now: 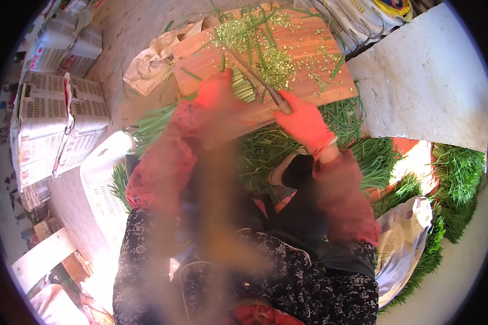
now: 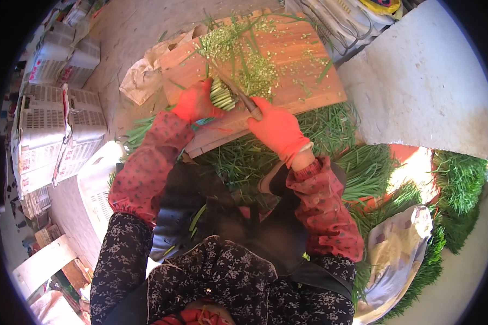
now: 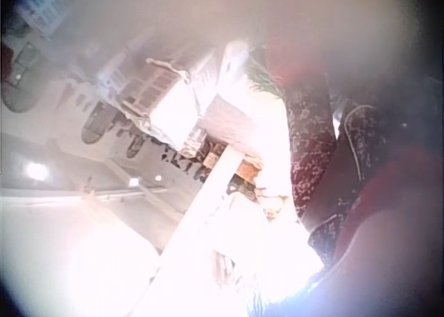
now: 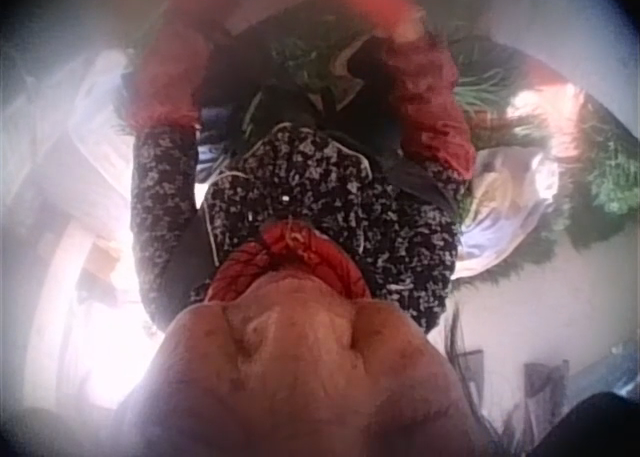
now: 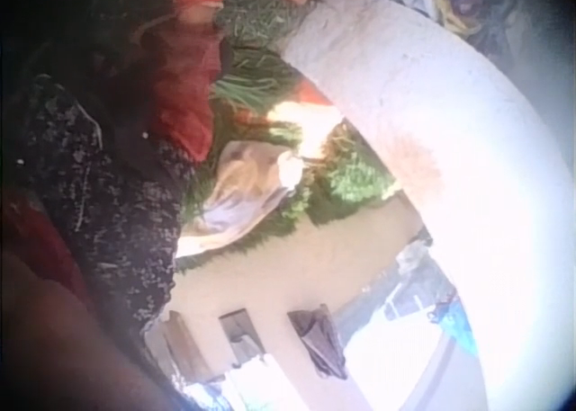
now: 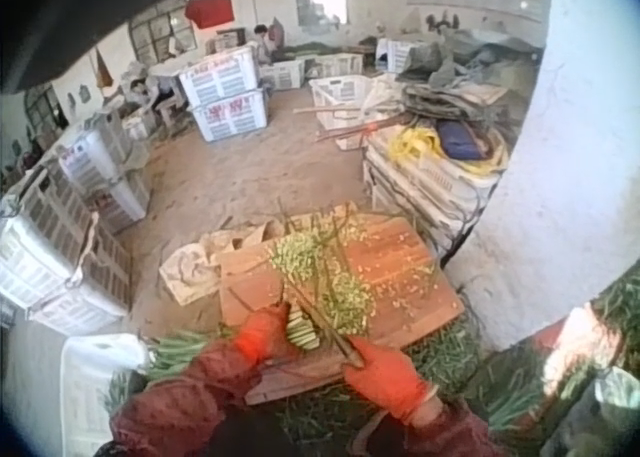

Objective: The person bundles long green vegetables by hand, secures them with a red tie, and trims the root ends using a cleaver on a wooden board.

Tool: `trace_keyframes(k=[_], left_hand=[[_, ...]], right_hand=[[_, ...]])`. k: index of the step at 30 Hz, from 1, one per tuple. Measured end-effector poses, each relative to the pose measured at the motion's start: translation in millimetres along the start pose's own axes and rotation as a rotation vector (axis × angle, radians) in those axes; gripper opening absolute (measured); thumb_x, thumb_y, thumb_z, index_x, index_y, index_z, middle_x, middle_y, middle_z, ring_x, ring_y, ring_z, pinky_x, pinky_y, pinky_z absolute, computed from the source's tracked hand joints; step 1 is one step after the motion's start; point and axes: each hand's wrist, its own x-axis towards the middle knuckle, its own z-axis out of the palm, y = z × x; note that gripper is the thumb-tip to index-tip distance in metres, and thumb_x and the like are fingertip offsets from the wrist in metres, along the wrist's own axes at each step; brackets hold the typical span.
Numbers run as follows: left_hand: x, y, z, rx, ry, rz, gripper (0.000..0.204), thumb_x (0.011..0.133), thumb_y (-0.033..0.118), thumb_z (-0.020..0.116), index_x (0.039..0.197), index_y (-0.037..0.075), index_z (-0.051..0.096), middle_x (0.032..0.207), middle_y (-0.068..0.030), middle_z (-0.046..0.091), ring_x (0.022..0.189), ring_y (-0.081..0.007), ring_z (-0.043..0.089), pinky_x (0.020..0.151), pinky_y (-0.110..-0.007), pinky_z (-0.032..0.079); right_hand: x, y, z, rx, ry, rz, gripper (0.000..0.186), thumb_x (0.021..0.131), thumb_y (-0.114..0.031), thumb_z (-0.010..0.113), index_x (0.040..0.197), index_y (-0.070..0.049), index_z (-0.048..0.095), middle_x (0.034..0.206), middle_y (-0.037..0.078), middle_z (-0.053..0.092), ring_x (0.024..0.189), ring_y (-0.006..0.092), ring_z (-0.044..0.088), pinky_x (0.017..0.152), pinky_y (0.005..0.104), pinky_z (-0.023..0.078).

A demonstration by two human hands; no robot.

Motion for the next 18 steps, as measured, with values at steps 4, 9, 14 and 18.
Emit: trace_keyframes(k=[4,9,14,18], left_hand=[[-1.4,-6.3,5.2,0.009,0.039,0.006,0.076,0.053,0.041,0.086,0.107,-0.002,0.054,0.106,-0.0222,0.061,0.102,-0.0390,0.060,0.084,-0.044,0.050],[4.5,-1.1,8.9,0.010,-0.005,0.001,0.073,0.054,0.038,0.086,0.107,-0.001,0.054,0.105,-0.0224,0.062,0.101,-0.0394,0.060,0.084,-0.044,0.049],[5.4,-0.2,5.2,-0.047,-0.037,-0.027,0.072,0.056,0.035,0.085,0.109,-0.001,0.052,0.102,-0.0222,0.063,0.098,-0.0399,0.061,0.083,-0.045,0.049],[5.5,-3.9,12.5,-0.019,0.003,-0.031,0.067,0.059,0.032,0.084,0.109,0.002,0.052,0.100,-0.0220,0.063,0.097,-0.0399,0.061,0.081,-0.047,0.049]], right_hand=[[-30.3,-20.7,-6.8,0.244,0.116,-0.052,0.049,0.082,-0.029,0.064,0.128,-0.015,0.054,0.096,0.021,0.066,0.088,0.0392,0.063,0.076,0.0427,0.051],[-29.5,-33.9,-5.4,0.400,0.219,0.158,0.040,0.087,-0.029,0.063,0.123,-0.011,0.058,0.081,0.018,0.066,0.074,0.0307,0.066,0.067,0.0376,0.051],[-35.9,-17.5,14.1,-0.032,0.298,0.063,0.030,0.089,-0.026,0.059,0.114,-0.009,0.061,0.075,0.017,0.066,0.069,0.0366,0.064,0.062,0.0443,0.050],[-47.5,-16.9,18.0,-0.060,0.223,0.087,0.029,0.090,-0.025,0.058,0.114,-0.010,0.061,0.077,0.018,0.066,0.071,0.0395,0.063,0.063,0.0469,0.050]])
